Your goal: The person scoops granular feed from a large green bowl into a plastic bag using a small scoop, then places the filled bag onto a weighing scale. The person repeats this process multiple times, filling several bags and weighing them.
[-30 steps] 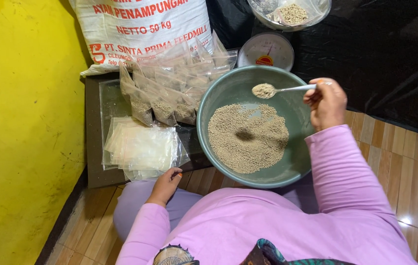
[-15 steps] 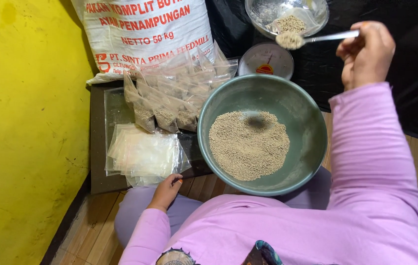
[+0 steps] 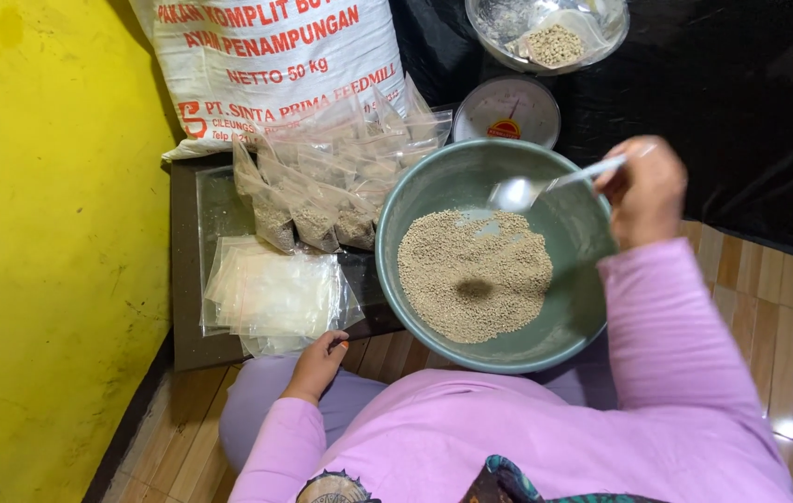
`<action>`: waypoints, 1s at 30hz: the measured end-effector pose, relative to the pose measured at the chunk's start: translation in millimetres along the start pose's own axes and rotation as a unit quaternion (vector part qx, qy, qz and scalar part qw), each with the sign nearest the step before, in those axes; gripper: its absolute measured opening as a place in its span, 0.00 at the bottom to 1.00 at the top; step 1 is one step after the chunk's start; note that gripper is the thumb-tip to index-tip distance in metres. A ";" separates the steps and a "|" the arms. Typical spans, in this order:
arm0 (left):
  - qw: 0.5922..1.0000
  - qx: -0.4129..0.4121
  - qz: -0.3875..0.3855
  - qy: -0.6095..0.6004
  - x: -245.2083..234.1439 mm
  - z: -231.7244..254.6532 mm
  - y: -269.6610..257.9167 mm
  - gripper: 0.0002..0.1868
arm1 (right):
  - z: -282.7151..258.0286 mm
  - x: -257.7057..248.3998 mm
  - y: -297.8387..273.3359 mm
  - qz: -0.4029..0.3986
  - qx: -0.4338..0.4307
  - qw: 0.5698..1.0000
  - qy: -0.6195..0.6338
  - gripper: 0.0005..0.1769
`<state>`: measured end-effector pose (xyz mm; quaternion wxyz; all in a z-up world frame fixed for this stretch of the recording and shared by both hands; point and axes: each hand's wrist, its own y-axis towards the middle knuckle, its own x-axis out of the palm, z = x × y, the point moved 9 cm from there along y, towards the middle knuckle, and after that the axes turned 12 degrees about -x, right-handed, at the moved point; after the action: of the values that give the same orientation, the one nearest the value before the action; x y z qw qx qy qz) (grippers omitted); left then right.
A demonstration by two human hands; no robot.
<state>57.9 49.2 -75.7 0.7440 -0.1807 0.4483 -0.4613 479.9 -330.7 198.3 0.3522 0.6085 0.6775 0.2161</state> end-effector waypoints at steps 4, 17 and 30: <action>0.999 0.037 0.015 -0.006 -1.7 0.7 -0.5 0.18 | 40.2 37.3 -116.0 -0.211 0.117 0.969 -0.055 0.08; 0.999 0.036 0.023 -0.011 -1.6 -2.6 1.0 0.17 | 27.0 65.8 -187.6 -0.470 0.019 0.855 -0.217 0.12; 0.999 0.038 0.024 -0.012 -2.3 0.9 -0.5 0.17 | 53.0 64.4 -206.6 -0.506 0.015 0.824 -0.252 0.13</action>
<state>58.0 50.7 -73.7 0.7661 -0.1472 0.4261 -0.4581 379.5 -309.3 0.5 0.5617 0.2183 0.7811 -0.1637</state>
